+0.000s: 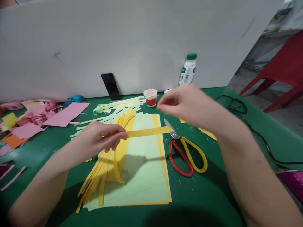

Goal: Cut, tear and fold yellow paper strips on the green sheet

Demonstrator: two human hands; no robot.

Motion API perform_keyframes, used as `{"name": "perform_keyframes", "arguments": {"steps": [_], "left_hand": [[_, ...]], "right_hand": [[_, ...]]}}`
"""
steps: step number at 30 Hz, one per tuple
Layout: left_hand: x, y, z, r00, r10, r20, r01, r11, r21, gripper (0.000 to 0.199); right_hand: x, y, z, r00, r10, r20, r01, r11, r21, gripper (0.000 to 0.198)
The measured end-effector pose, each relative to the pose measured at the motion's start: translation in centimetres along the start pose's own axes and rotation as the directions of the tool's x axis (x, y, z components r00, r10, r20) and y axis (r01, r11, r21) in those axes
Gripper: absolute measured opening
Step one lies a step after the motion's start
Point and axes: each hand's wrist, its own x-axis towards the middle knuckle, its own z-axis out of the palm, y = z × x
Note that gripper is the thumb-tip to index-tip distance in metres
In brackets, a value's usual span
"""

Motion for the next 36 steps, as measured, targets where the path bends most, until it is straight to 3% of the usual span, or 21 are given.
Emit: {"name": "perform_keyframes", "arguments": {"steps": [2,4,8,12,15,21,30,32,36], "left_hand": [[-0.1,0.1,0.4,1.0,0.013,0.001,-0.013,0.999,0.036,0.029],[-0.3,0.3,0.8,1.0,0.029,-0.007,-0.029,0.998,0.063,0.03],[-0.5,0.5,1.2,0.997,0.07,-0.039,-0.065,0.992,0.11,0.031],[-0.6,0.5,1.4,0.986,0.117,-0.119,-0.098,0.983,0.155,0.025],[-0.8,0.6,1.4,0.983,0.119,-0.141,-0.097,0.983,0.155,0.023],[-0.9,0.8,0.0,0.983,0.101,-0.155,-0.087,0.992,0.097,0.021],[-1.1,0.0,-1.2,0.986,0.053,-0.161,-0.042,0.997,0.071,0.021],[-1.1,-0.2,-1.3,0.986,0.038,-0.161,-0.023,0.996,0.091,0.021],[-0.9,-0.7,-1.6,0.988,-0.024,-0.152,0.042,0.992,0.117,0.022]], "right_hand": [[-0.3,-1.7,1.4,0.988,-0.15,0.025,0.149,0.988,0.044,0.017],[-0.5,-2.9,2.8,0.972,-0.213,0.101,0.202,0.973,0.107,0.015],[-0.8,-3.5,4.4,0.964,-0.215,0.155,0.19,0.968,0.161,0.015],[-0.8,-3.5,4.4,0.972,-0.21,0.103,0.188,0.964,0.19,0.011],[-0.6,-3.2,3.9,0.969,-0.208,0.133,0.179,0.963,0.203,0.009],[-0.4,-1.5,2.0,0.958,-0.107,0.264,0.074,0.988,0.135,0.01],[-0.2,1.3,-0.5,0.956,0.024,0.291,-0.006,0.998,-0.065,0.013],[0.0,2.0,-0.8,0.962,0.102,0.251,-0.064,0.986,-0.154,0.014],[0.5,2.2,-0.9,0.973,0.229,0.028,-0.215,0.945,-0.246,0.02]]}}
